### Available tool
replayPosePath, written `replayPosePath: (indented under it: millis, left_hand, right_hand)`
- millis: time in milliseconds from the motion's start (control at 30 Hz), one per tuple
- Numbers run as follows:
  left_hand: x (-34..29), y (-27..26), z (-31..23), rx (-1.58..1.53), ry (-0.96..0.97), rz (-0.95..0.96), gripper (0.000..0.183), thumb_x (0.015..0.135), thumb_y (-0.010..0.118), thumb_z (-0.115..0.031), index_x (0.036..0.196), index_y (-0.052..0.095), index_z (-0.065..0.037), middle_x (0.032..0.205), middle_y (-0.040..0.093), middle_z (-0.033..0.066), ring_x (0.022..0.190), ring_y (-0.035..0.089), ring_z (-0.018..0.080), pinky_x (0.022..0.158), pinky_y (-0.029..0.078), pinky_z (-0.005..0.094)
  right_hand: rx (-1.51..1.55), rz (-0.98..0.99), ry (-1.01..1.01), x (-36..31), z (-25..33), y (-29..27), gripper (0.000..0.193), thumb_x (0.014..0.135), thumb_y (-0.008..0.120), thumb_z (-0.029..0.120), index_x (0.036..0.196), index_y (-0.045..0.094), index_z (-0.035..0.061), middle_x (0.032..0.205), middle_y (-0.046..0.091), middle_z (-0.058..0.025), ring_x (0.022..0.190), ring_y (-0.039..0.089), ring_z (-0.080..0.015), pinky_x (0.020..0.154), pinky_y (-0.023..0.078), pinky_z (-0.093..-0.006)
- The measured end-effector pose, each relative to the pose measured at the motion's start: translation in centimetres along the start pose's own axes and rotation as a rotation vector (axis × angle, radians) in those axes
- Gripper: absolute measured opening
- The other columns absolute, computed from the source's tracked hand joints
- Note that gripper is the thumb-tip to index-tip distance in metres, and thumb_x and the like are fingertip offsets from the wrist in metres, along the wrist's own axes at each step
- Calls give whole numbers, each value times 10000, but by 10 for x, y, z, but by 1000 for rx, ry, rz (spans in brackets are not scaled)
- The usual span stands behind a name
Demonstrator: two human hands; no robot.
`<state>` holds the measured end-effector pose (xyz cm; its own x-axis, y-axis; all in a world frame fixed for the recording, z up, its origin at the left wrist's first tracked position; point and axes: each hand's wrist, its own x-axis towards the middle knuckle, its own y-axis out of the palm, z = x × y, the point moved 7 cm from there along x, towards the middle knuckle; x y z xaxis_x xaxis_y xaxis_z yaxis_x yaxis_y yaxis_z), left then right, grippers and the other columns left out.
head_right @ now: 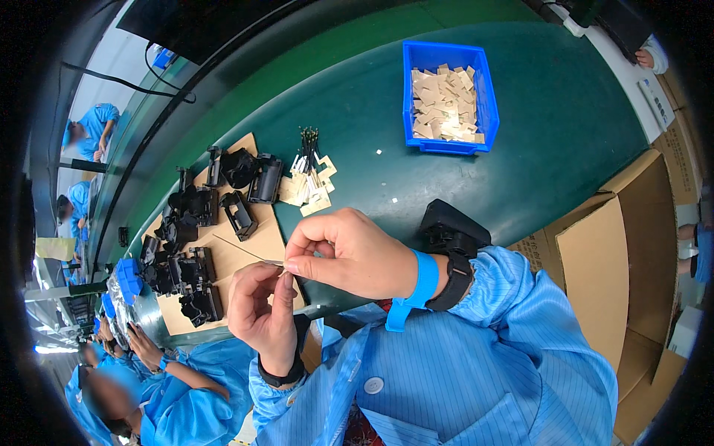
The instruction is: Assembling small black plastic components by inserting spacers and threading wires on an industrial production line.
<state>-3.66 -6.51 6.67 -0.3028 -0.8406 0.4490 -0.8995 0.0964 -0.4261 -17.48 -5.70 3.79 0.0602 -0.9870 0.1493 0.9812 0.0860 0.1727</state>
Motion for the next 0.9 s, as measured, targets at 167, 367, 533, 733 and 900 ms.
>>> replayPosePath:
  millis: [167,367,533,733,900]
  left_hand:
    - [0,1,4,-16,-30,6,197,681,685,73,835,575,18,777,581,98,572,535,117,519,430,208]
    - [-3,1,12,-190,-139,39,183,716,667,69,866,566,45,846,569,111,625,560,111,553,456,197]
    - [-5,4,21,-350,-297,107,143,748,640,75,862,555,61,890,556,111,637,561,107,563,463,188]
    - [-5,7,23,-514,-458,120,104,771,631,48,842,555,48,847,564,87,594,545,82,526,444,182]
    - [0,-3,30,-542,-529,158,75,794,614,-1,836,566,39,763,573,64,558,527,79,503,422,181]
  right_hand:
    - [-26,10,-1,1,-1,-1,129,805,619,125,799,600,-2,627,563,1,547,427,-24,479,349,-202]
    - [-65,45,52,0,1,-1,136,803,631,150,805,610,15,646,553,12,572,424,-42,520,360,-208]
    - [-75,71,108,-1,0,0,133,801,644,153,816,614,24,672,548,24,611,428,-54,565,371,-208]
    - [-74,48,111,0,0,-3,115,800,640,136,811,616,24,675,555,21,615,437,-50,566,371,-203]
    - [-70,-100,-2,2,5,-19,101,803,617,115,809,618,14,690,585,-4,607,451,-48,542,375,-207]
